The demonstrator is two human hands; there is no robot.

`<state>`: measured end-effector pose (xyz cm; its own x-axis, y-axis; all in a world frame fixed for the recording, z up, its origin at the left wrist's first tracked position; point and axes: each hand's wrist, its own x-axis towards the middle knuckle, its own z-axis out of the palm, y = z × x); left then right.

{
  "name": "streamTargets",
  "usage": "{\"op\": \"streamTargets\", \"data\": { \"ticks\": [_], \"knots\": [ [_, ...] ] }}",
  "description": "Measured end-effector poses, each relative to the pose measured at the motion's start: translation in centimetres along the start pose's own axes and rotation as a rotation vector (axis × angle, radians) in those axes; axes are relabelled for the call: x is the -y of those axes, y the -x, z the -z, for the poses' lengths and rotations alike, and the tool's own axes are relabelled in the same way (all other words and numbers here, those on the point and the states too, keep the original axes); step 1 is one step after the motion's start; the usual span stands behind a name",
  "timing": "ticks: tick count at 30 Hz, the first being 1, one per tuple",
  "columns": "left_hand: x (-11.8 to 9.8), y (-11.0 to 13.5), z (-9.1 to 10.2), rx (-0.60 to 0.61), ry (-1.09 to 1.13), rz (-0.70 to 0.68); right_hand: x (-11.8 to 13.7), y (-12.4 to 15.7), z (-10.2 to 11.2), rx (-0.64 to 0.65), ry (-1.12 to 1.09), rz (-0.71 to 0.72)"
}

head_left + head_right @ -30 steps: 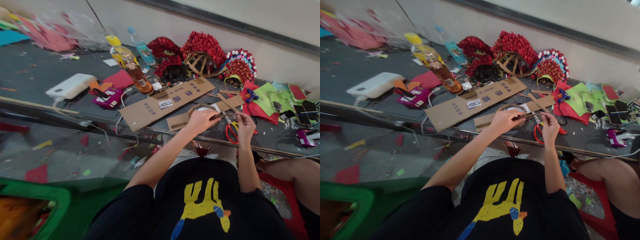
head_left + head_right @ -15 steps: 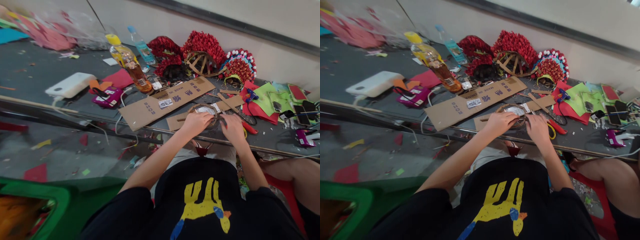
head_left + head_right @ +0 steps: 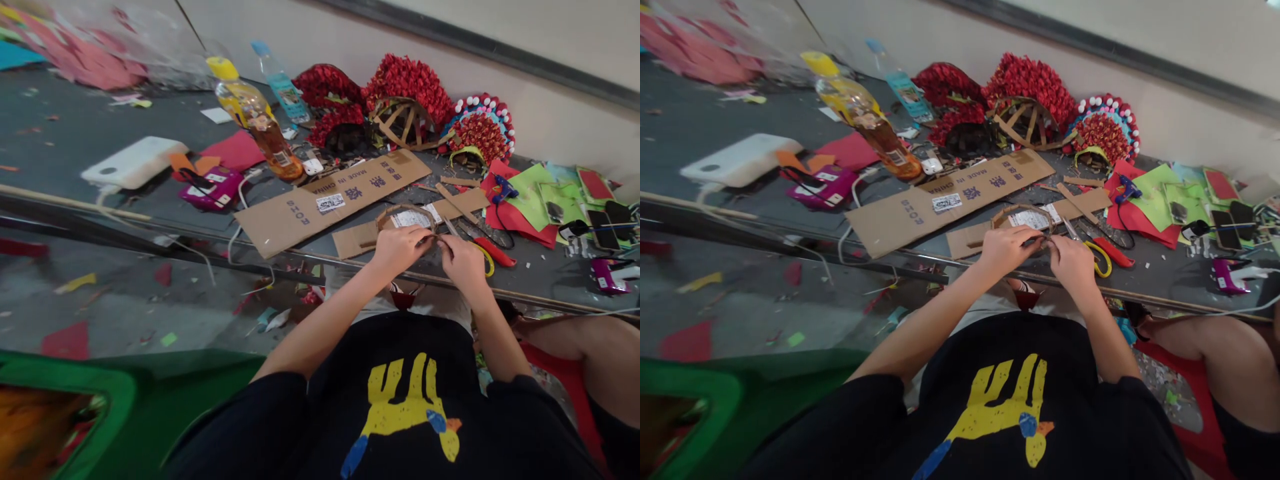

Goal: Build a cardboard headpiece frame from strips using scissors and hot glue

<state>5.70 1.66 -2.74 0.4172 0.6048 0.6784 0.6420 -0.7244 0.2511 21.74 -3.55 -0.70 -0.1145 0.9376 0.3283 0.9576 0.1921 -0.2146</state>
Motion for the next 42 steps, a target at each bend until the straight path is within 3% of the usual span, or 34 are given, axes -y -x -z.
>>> {"op": "streamTargets", "data": {
  "ticks": [5,9,11,15,18,23,27,34,38,42],
  "knots": [
    [0.3,-0.1,-0.1,0.095,-0.007,-0.022,-1.5,-0.1,0.0,-0.036,-0.01,-0.072],
    [0.2,-0.3,0.3,0.171,-0.024,-0.041,-1.1,-0.7,0.0,0.046,0.014,0.089],
    [0.1,-0.3,0.1,0.175,-0.024,-0.032,-0.5,-0.9,0.0,0.106,0.053,0.106],
    [-0.1,-0.1,-0.9,0.123,-0.025,0.046,0.4,-0.9,-0.2,0.169,0.149,0.011],
    [-0.1,0.1,-1.6,0.094,-0.017,0.044,-0.2,-0.5,-0.3,0.135,0.119,-0.016],
    [0.7,-0.3,-1.0,0.108,-0.017,-0.087,-2.1,-0.4,-0.2,0.044,0.007,-0.03],
    [1.3,-0.8,-0.3,0.118,-0.045,-0.14,-2.2,-1.0,-0.2,0.069,-0.01,0.019],
    [1.0,-0.8,-0.8,0.051,-0.034,-0.039,-0.3,-1.1,-0.6,0.113,0.077,0.038],
    [0.7,-0.9,-1.2,0.011,0.011,0.033,-0.1,-0.9,-0.8,0.02,0.042,-0.009],
    [1.1,-1.1,-1.1,0.037,0.082,-0.01,-0.8,-1.1,-0.5,-0.041,-0.02,-0.056]
  ]
}}
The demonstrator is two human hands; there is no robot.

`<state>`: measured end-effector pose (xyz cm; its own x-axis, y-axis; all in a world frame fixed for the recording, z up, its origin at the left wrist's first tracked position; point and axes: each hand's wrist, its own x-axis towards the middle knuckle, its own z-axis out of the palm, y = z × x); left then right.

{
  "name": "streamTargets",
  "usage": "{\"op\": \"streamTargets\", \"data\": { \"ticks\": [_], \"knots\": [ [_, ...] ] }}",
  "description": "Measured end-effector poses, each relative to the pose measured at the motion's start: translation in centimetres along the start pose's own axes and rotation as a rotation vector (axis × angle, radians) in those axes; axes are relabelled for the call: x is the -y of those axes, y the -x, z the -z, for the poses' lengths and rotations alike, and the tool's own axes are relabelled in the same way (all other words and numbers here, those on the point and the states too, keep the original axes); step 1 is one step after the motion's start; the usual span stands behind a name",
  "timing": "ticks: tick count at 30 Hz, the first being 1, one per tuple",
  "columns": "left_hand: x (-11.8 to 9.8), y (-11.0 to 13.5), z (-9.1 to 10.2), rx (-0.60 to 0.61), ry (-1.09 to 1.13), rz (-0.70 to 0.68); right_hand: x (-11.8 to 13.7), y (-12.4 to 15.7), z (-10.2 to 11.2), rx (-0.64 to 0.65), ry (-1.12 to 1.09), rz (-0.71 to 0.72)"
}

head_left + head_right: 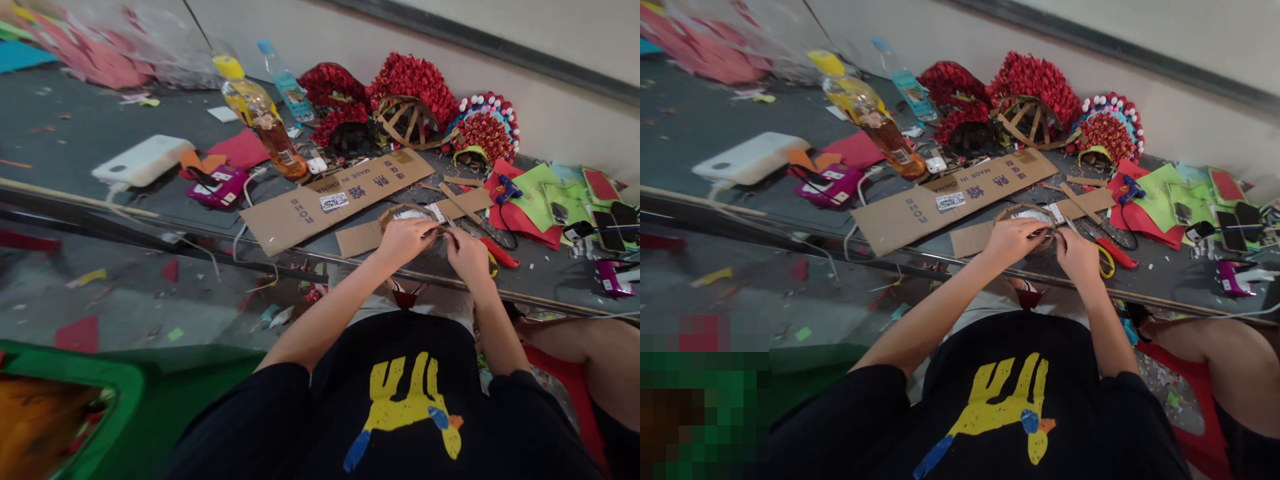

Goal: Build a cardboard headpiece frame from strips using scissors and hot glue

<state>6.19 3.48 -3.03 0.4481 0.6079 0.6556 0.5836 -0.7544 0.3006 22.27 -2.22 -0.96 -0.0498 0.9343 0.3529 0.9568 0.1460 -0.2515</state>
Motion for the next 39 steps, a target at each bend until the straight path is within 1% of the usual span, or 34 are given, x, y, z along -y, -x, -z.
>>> {"op": "streamTargets", "data": {
  "ticks": [3,7,10,13,15,18,21,24,27,29,32,35,39],
  "knots": [
    [0.3,0.0,0.2,0.032,0.014,0.002,-0.1,-0.1,0.1,0.019,-0.042,0.019],
    [0.3,0.2,-0.1,0.058,0.038,0.061,0.5,0.4,-0.3,0.061,-0.067,0.031],
    [0.1,0.3,-0.8,0.051,0.071,0.1,0.7,0.9,-0.2,0.068,-0.081,-0.017],
    [0.0,0.3,-1.4,0.031,0.096,0.095,0.4,0.9,0.3,0.071,-0.121,-0.076],
    [0.1,0.4,-1.6,0.043,0.107,0.075,0.0,0.8,0.7,0.077,-0.161,-0.102],
    [0.2,0.5,-1.3,0.067,0.092,0.059,-0.8,0.7,0.8,0.086,-0.231,-0.114],
    [0.2,0.7,-0.8,0.049,0.054,0.061,-1.1,0.8,0.3,0.074,-0.283,-0.102],
    [-0.1,0.6,-0.6,0.023,0.034,0.099,-0.7,1.2,-0.3,0.057,-0.312,-0.063],
    [-0.5,0.4,-0.8,0.005,0.037,0.167,-0.2,1.5,-0.4,0.046,-0.311,-0.047],
    [-0.6,0.3,-1.1,0.001,0.061,0.189,-0.4,1.5,-0.2,0.04,-0.289,-0.062],
    [-0.5,0.3,-1.4,0.014,0.104,0.15,-1.3,1.3,0.4,0.024,-0.272,-0.1],
    [-0.2,0.5,-1.2,0.01,0.1,0.104,-1.9,1.3,0.7,0.004,-0.291,-0.128],
    [-0.4,0.5,-1.1,-0.045,0.048,0.145,-1.0,1.7,0.4,0.05,-0.364,-0.08]
  ]
}}
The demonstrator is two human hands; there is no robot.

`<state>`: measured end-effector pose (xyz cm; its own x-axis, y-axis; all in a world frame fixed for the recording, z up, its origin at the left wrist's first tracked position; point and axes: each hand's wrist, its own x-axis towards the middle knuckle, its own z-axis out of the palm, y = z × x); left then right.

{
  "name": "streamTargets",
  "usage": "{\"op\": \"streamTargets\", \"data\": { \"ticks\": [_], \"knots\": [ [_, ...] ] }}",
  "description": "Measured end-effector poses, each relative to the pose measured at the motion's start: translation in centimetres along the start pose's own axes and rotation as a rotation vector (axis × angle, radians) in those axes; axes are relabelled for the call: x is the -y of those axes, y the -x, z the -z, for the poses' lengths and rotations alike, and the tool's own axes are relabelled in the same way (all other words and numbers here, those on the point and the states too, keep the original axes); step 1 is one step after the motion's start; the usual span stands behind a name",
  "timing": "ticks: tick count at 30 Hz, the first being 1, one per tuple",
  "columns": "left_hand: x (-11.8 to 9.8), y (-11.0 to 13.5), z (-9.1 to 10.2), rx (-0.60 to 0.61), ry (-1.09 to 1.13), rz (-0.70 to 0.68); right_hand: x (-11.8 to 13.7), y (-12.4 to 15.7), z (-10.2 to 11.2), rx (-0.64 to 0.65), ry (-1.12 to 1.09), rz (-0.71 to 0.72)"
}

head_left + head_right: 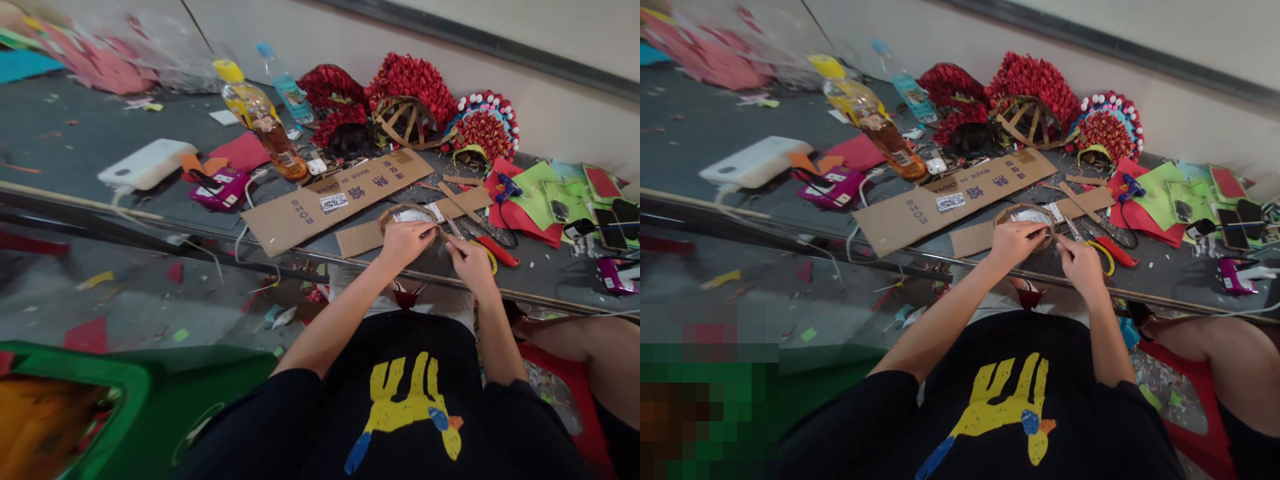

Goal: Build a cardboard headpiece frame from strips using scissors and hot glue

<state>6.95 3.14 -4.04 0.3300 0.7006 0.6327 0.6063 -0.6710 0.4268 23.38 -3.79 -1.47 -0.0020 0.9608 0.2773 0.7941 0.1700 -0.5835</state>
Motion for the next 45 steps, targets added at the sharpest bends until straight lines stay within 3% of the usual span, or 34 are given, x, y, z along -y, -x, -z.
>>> {"op": "streamTargets", "data": {
  "ticks": [4,10,15,18,25,32,36,40,45],
  "knots": [
    [0.0,0.0,-0.6,-0.039,0.024,0.055,0.3,0.2,-0.1,0.013,0.008,-0.012],
    [0.6,0.2,-0.8,-0.058,0.203,-0.005,-1.1,-0.1,1.1,-0.071,-0.002,-0.105],
    [0.7,-0.3,-1.0,-0.082,0.176,0.067,0.1,0.8,0.0,0.018,-0.1,-0.015],
    [0.7,-0.4,-1.2,-0.081,0.194,0.105,0.5,1.1,-0.3,0.003,-0.09,-0.032],
    [1.0,0.8,-0.3,-0.055,0.318,0.011,-1.4,1.0,1.0,-0.095,-0.078,-0.166],
    [1.0,0.0,-1.0,-0.056,0.246,0.134,1.0,2.7,-0.3,0.052,-0.133,-0.052],
    [1.1,0.2,-1.1,-0.048,0.327,0.166,0.2,2.5,0.2,-0.029,-0.088,-0.126],
    [1.4,0.8,-0.2,-0.005,0.372,0.087,-1.1,2.3,0.6,-0.094,-0.078,-0.195],
    [1.7,0.8,-0.9,-0.007,0.309,0.166,1.0,3.5,-0.8,0.047,-0.144,-0.081]
  ]
}}
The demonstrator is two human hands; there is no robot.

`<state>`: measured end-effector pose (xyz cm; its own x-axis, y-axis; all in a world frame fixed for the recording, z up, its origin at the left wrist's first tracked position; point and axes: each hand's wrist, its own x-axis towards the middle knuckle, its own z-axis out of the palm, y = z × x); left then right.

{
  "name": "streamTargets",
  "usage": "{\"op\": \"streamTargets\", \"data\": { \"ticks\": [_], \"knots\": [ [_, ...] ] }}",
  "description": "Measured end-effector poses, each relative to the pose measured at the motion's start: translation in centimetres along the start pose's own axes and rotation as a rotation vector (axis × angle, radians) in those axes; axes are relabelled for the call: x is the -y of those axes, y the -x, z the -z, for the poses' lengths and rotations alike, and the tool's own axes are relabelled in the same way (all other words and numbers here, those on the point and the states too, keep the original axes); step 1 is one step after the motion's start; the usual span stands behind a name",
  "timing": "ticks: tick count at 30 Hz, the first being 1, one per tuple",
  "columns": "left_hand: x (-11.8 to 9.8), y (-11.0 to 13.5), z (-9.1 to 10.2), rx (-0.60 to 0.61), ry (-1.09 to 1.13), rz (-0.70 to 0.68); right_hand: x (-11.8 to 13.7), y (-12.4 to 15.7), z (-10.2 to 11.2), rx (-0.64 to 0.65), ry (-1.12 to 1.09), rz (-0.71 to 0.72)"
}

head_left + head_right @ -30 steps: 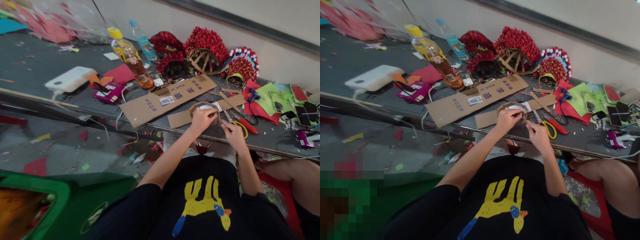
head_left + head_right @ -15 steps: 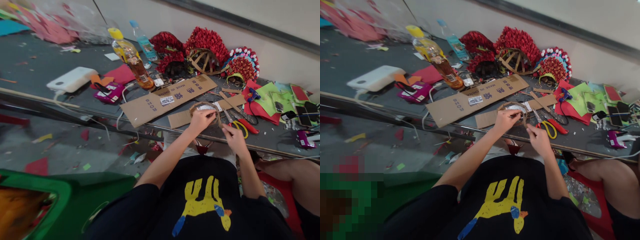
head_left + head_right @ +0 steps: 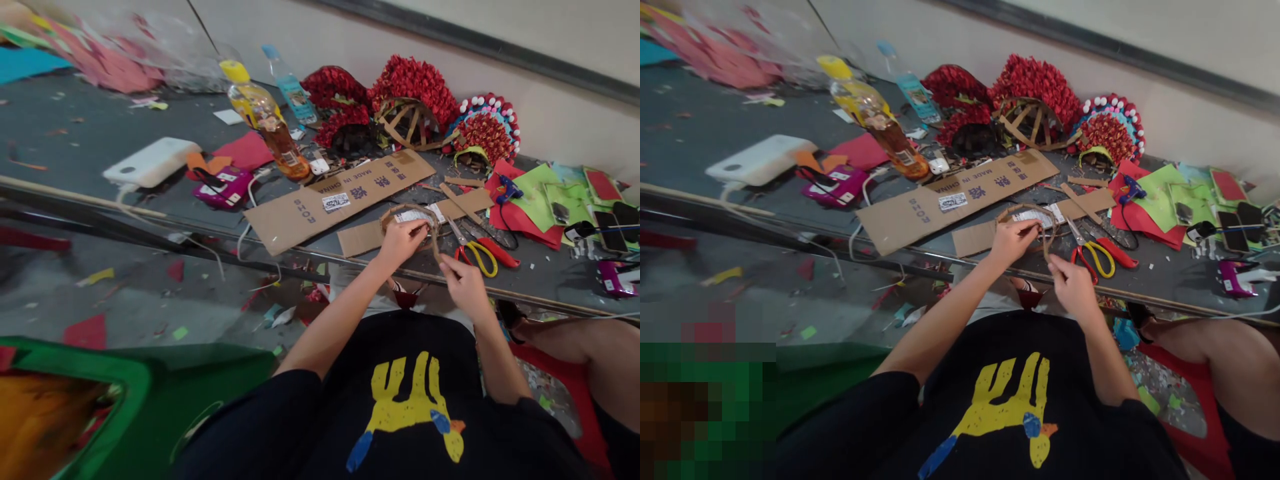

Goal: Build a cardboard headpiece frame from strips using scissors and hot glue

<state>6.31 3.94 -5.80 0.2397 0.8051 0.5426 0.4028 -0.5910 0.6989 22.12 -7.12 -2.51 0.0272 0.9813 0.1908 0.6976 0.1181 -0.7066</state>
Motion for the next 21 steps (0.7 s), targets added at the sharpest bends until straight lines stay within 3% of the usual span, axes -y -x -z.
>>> {"op": "streamTargets", "data": {
  "ticks": [2,5,10,16,21],
  "knots": [
    [0.2,0.0,-0.5,-0.013,0.029,0.048,0.7,0.4,-0.4,0.014,0.006,0.008],
    [0.5,0.2,-0.7,-0.048,0.097,0.067,0.3,0.3,0.4,-0.066,0.042,-0.045],
    [0.5,0.5,0.4,0.011,0.08,-0.036,-1.6,-0.3,1.9,-0.203,0.061,-0.112],
    [1.1,-0.8,0.0,-0.007,-0.057,-0.054,0.8,0.7,-0.7,-0.021,0.05,-0.043],
    [1.9,-0.9,1.4,-0.083,-0.047,0.013,0.5,0.1,-0.8,-0.04,0.221,-0.065]
  ]
}}
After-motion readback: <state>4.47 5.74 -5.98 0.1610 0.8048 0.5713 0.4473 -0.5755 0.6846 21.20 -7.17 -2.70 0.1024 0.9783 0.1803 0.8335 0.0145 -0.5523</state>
